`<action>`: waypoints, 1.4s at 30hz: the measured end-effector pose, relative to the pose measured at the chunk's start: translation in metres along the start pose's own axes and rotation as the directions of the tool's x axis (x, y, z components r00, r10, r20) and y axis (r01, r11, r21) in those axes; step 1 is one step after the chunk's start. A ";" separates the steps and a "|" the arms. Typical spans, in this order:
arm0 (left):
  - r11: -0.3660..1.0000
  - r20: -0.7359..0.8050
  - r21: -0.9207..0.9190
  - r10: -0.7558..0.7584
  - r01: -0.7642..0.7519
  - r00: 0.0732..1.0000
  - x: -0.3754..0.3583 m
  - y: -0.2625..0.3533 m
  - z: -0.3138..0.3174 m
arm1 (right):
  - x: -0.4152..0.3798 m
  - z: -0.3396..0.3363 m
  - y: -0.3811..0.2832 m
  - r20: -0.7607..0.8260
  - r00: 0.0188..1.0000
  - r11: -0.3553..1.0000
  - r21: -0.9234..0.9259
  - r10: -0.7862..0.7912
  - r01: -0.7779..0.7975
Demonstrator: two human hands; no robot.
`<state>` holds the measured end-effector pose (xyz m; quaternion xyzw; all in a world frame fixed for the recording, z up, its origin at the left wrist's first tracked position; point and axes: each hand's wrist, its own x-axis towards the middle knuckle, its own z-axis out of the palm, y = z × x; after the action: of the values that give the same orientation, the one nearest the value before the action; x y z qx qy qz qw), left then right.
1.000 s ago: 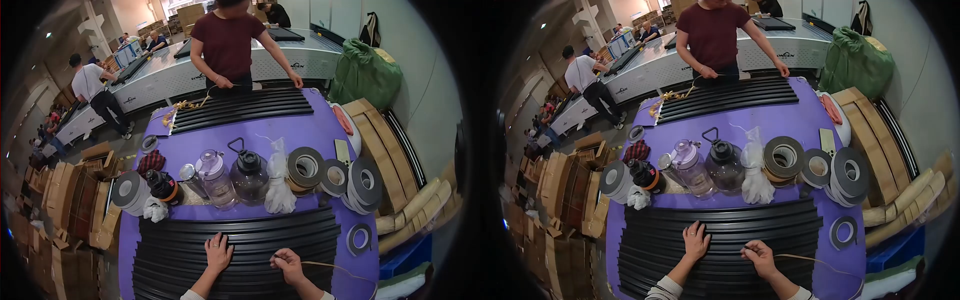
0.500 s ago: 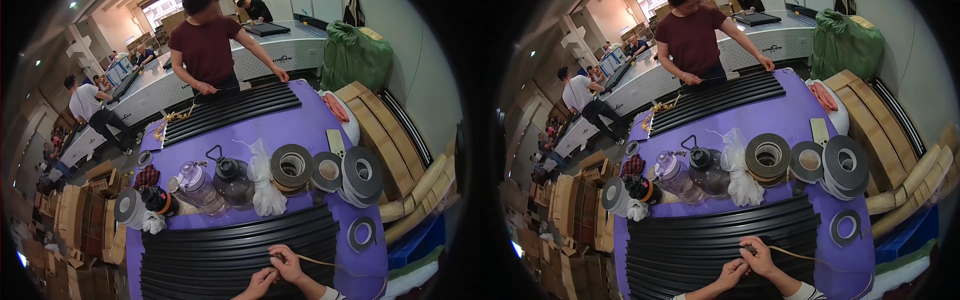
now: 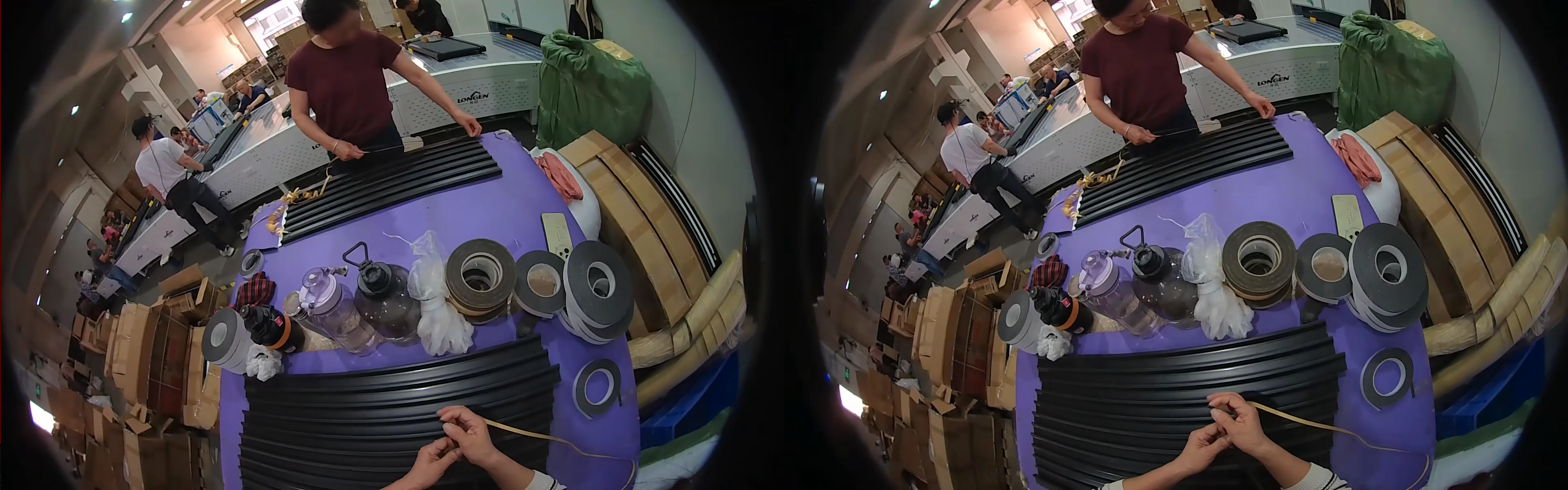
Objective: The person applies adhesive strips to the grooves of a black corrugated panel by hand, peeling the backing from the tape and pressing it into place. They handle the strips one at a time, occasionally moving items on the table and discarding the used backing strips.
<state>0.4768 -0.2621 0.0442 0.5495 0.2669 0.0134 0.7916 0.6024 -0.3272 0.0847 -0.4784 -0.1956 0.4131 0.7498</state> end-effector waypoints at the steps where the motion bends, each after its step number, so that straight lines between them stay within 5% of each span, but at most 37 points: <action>1: 0.999 0.074 0.018 -0.033 0.031 0.997 0.000 -0.001 -0.006 | 0.001 -0.001 0.000 0.007 1.000 1.000 0.002 -0.002 0.002; 4: 0.995 0.182 -0.028 -0.094 0.101 0.979 -0.006 0.019 -0.006 | 0.004 -0.009 0.005 0.002 0.996 0.991 -0.100 -0.086 0.086; 7: 0.983 0.262 -0.104 -0.118 0.150 0.958 -0.009 0.075 0.008 | 0.000 -0.011 0.003 -0.050 0.997 0.998 0.019 -0.057 0.058; 9: 0.981 0.340 -0.134 -0.089 0.142 0.936 -0.012 0.090 0.009 | -0.003 -0.009 -0.011 -0.144 0.989 0.998 0.064 0.026 -0.016; 13: 0.979 0.403 -0.153 -0.065 0.138 0.913 -0.023 0.100 0.013 | -0.020 -0.020 -0.024 -0.336 0.936 0.985 0.094 -0.105 0.144; 14: 0.985 0.303 -0.153 -0.031 0.080 0.953 -0.024 0.102 0.012 | -0.029 -0.018 -0.029 -0.327 0.939 0.986 0.091 -0.104 0.141; 17: 0.962 0.046 -0.257 0.104 -0.088 0.994 -0.024 0.113 0.014 | -0.059 -0.016 -0.024 -0.344 0.845 0.898 -0.315 -0.409 0.306; 20: 0.910 -0.066 -0.389 0.128 -0.143 0.990 -0.027 0.117 0.001 | -0.087 -0.015 -0.021 -0.229 0.884 0.773 -0.602 -0.407 0.200; 23: 0.884 -0.134 -0.409 0.184 -0.224 0.974 -0.030 0.125 0.000 | -0.100 0.002 -0.030 -0.062 0.992 0.966 -0.228 0.108 -0.119; 30: 0.793 -0.518 -0.261 0.366 -0.550 0.773 -0.022 0.155 -0.045 | -0.140 -0.004 -0.016 -0.001 0.941 0.872 -0.375 0.339 -0.315; 33: 0.740 -0.633 -0.126 0.453 -0.661 0.628 -0.021 0.158 -0.089 | -0.152 -0.030 -0.034 -0.166 0.951 0.843 -0.440 0.262 -0.309; 37: 0.691 -0.758 -0.059 0.439 -0.720 0.483 -0.023 0.146 -0.138 | -0.159 -0.081 -0.064 -0.457 0.889 0.751 -0.599 -0.037 -0.277; 42: 0.668 -0.808 -0.056 0.406 -0.742 0.427 -0.021 0.122 -0.175 | -0.140 -0.122 -0.085 -0.594 0.749 0.561 -0.741 -0.292 -0.369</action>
<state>0.4156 -0.0698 0.1152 0.3738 0.3435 0.5661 0.6494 0.6419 -0.5247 0.1164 -0.8888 -0.0756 0.0918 0.4426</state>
